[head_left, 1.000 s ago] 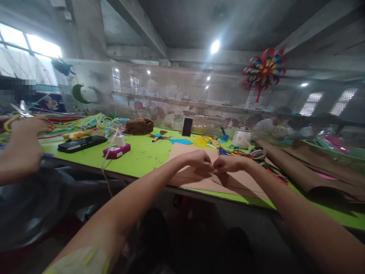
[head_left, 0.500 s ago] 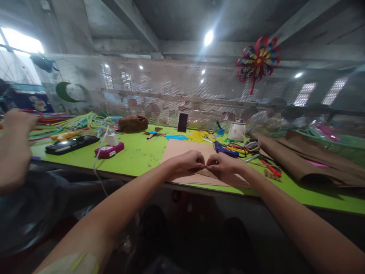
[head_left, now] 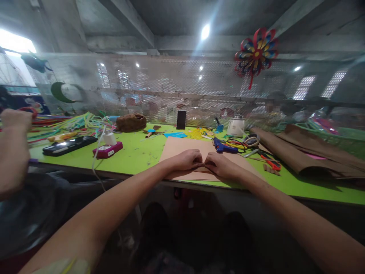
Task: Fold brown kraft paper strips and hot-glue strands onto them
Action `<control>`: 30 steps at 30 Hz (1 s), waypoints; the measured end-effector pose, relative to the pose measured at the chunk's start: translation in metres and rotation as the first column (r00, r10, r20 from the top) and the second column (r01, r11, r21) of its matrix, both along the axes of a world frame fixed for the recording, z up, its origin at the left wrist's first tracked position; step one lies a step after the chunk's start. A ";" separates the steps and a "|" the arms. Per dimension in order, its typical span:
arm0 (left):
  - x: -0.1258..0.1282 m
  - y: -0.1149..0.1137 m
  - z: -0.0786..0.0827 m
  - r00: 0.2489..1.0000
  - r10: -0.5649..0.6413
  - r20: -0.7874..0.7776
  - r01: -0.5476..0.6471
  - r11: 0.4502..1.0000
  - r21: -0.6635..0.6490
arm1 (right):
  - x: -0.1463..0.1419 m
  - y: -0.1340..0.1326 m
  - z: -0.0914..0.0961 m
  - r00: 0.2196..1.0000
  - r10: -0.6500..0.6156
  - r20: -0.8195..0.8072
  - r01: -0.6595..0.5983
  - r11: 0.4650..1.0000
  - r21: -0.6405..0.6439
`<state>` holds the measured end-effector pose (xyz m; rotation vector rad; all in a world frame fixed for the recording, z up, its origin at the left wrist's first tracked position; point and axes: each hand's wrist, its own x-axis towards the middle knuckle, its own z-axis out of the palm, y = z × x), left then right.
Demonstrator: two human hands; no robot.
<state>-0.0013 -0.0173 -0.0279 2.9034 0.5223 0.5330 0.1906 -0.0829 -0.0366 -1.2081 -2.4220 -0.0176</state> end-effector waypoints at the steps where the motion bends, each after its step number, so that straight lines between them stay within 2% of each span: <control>1: 0.000 0.000 0.000 1.000 0.001 -0.002 -0.001 1.000 -0.008 | 0.001 -0.001 0.000 1.000 -0.016 0.001 0.016 1.000 -0.009; 4: 0.001 0.000 0.002 1.000 0.009 -0.008 -0.009 0.999 -0.047 | 0.005 -0.003 -0.001 0.999 -0.049 0.010 0.049 0.999 -0.009; 8: -0.002 0.002 0.003 0.999 0.024 -0.030 -0.026 0.997 -0.079 | 0.009 -0.004 -0.002 0.998 -0.024 0.063 0.023 1.000 0.017; 17: -0.013 0.011 0.002 0.995 -0.004 -0.101 0.004 1.000 0.002 | 0.015 -0.003 -0.002 0.997 0.006 0.081 -0.005 1.000 -0.010; 25: -0.013 0.010 0.010 0.988 -0.028 -0.154 0.024 0.999 -0.025 | 0.030 -0.008 -0.003 0.999 -0.024 0.040 0.026 0.999 -0.045; 30: -0.015 0.006 0.013 0.984 -0.029 -0.178 0.036 0.999 0.034 | 0.022 -0.016 0.006 0.988 -0.033 0.152 0.031 0.999 0.012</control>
